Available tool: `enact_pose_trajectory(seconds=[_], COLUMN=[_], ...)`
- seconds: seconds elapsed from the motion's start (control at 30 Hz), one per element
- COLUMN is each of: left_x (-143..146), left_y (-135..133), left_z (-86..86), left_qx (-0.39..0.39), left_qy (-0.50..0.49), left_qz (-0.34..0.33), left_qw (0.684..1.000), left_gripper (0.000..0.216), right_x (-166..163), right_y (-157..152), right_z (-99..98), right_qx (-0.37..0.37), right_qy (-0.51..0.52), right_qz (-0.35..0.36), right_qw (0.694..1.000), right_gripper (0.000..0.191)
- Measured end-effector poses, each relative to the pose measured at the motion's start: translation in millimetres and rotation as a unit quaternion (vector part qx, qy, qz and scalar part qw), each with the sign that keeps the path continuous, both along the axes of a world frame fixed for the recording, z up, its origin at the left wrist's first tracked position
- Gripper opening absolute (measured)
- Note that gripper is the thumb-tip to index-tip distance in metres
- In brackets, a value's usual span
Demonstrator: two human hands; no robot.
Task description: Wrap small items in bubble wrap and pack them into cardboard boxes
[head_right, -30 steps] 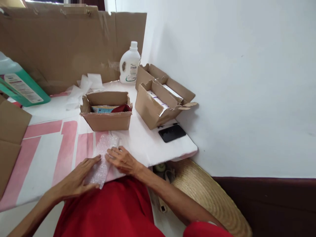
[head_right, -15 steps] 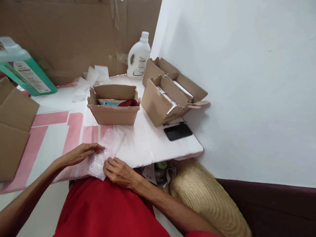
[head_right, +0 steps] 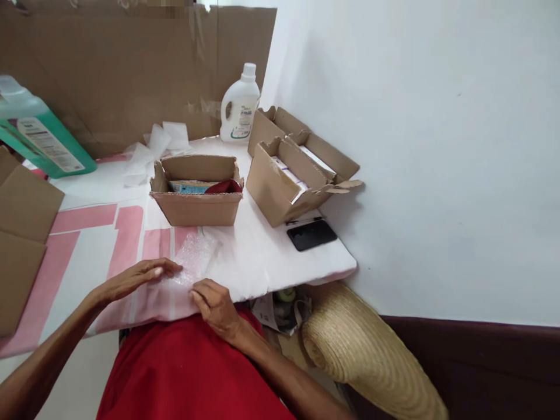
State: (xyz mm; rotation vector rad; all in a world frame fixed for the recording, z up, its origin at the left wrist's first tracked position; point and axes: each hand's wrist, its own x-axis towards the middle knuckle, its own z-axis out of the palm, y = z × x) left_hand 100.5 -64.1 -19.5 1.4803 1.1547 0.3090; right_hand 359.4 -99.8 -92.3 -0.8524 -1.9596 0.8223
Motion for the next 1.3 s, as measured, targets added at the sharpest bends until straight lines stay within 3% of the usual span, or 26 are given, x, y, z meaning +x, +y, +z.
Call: enact_pose_trajectory(seconds=[0.13, 0.27, 0.4, 0.7, 0.9, 0.97, 1.03, 1.13, 1.23, 1.3], left_x=[1, 10, 24, 45, 53, 55, 55, 51, 49, 52], left_y=[-3, -7, -12, -21, -30, -32, -34, -37, -39, -35], left_z=[-2.4, -11.7, -26.0, -56.9, -71.0, -71.2, -70.2, -71.7, -83.5, -95.0], left_qx=[0.039, 0.082, 0.142, 0.274, 0.360, 0.432, 0.495, 0.519, 0.528, 0.551], left_qy=[0.019, 0.046, 0.064, 0.127, 0.161, 0.208, 0.243, 0.237, 0.227, 0.234], left_qz=[-0.006, 0.062, 0.127, 0.230, 0.274, 0.251, 0.179, 0.075, 0.055, 0.051], left_qw=[0.999, 0.994, 0.980, 0.925, 0.877, 0.841, 0.815, 0.818, 0.816, 0.800], left_gripper=[0.060, 0.039, 0.042, 0.013, 0.038, 0.035, 0.026, 0.024, 0.039, 0.035], right_x=[-7, -10, -12, -24, -27, -28, -28, -25, -12, 3], right_y=[5, 7, 7, 25, 27, 29, 31, 30, 27, 33], right_z=[6.7, 8.8, 5.9, -7.5, -20.9, -24.1, -24.3, -21.5, -27.9, -42.0], right_qx=[-0.130, -0.186, -0.205, -0.095, -0.043, -0.029, -0.001, 0.076, 0.170, 0.228], right_qy=[0.024, 0.037, 0.040, 0.005, -0.004, -0.010, -0.026, -0.064, -0.102, -0.132], right_qz=[-0.079, -0.101, -0.137, -0.197, -0.222, -0.237, -0.230, -0.181, -0.122, -0.069], right_qw=[0.988, 0.977, 0.968, 0.976, 0.974, 0.971, 0.973, 0.978, 0.973, 0.962], right_gripper=[0.029, 0.029, 0.028, 0.016, 0.013, 0.015, 0.019, 0.025, 0.027, 0.029])
